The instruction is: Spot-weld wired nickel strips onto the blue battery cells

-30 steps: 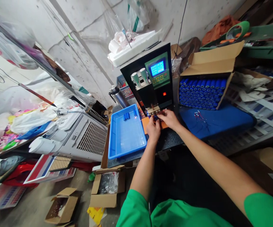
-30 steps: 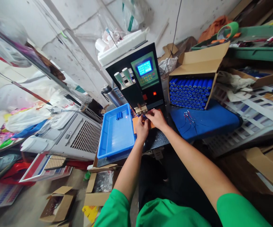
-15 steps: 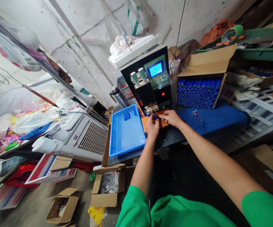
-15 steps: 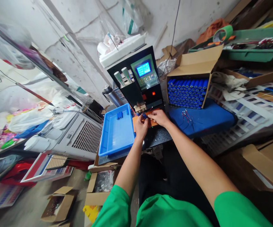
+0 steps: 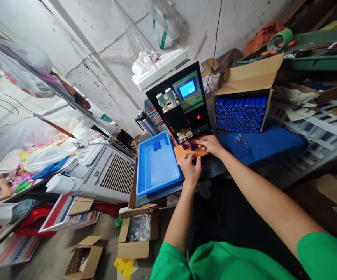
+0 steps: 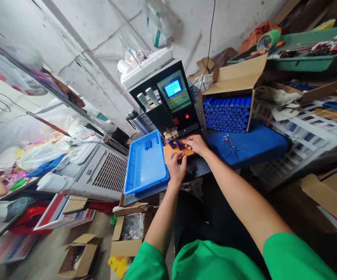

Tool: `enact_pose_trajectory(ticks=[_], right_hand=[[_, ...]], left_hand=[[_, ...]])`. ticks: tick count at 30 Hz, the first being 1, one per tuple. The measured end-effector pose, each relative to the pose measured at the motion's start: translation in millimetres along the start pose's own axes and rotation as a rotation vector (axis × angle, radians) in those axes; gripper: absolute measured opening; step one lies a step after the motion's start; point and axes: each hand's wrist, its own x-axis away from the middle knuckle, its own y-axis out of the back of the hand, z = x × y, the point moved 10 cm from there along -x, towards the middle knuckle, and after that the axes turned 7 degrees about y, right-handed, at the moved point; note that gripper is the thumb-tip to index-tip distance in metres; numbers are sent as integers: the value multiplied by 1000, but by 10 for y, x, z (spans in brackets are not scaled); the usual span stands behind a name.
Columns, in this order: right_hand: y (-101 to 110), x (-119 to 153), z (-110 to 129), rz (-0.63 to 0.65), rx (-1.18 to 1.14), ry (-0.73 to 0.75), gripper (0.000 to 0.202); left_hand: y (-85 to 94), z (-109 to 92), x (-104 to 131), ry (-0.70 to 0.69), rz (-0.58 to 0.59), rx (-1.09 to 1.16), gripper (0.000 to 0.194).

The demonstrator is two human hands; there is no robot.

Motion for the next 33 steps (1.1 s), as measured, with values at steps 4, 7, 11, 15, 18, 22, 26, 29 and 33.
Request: enact_pose_trajectory(ticks=[4, 7, 11, 15, 18, 22, 26, 29, 33], right_hand=[[0, 3, -3, -10, -53, -16, 47], [-4, 5, 12, -19, -71, -2, 47], [0, 16, 26, -8, -26, 20, 46], [-37, 30, 32, 77, 49, 30, 43], [-112, 34, 39, 181, 123, 52, 39], [-177, 27, 77, 253, 203, 127, 35], [-191, 28, 66, 267, 240, 148, 33], [-203, 32, 52, 281, 255, 145, 31], [-229, 35, 54, 303, 250, 136, 30]], left_hand=[[-37, -62, -2, 23, -26, -102, 13], [-60, -25, -41, 78, -18, -115, 7], [-109, 79, -100, 117, 96, -60, 9], [-161, 196, -177, 184, 244, 87, 10], [-199, 245, -256, 258, 323, 198, 9], [-219, 208, -368, 240, 369, 71, 11], [-253, 199, -412, 230, 410, -7, 13], [-263, 162, -428, 176, 419, -21, 10], [-298, 160, -435, 138, 453, -27, 9]])
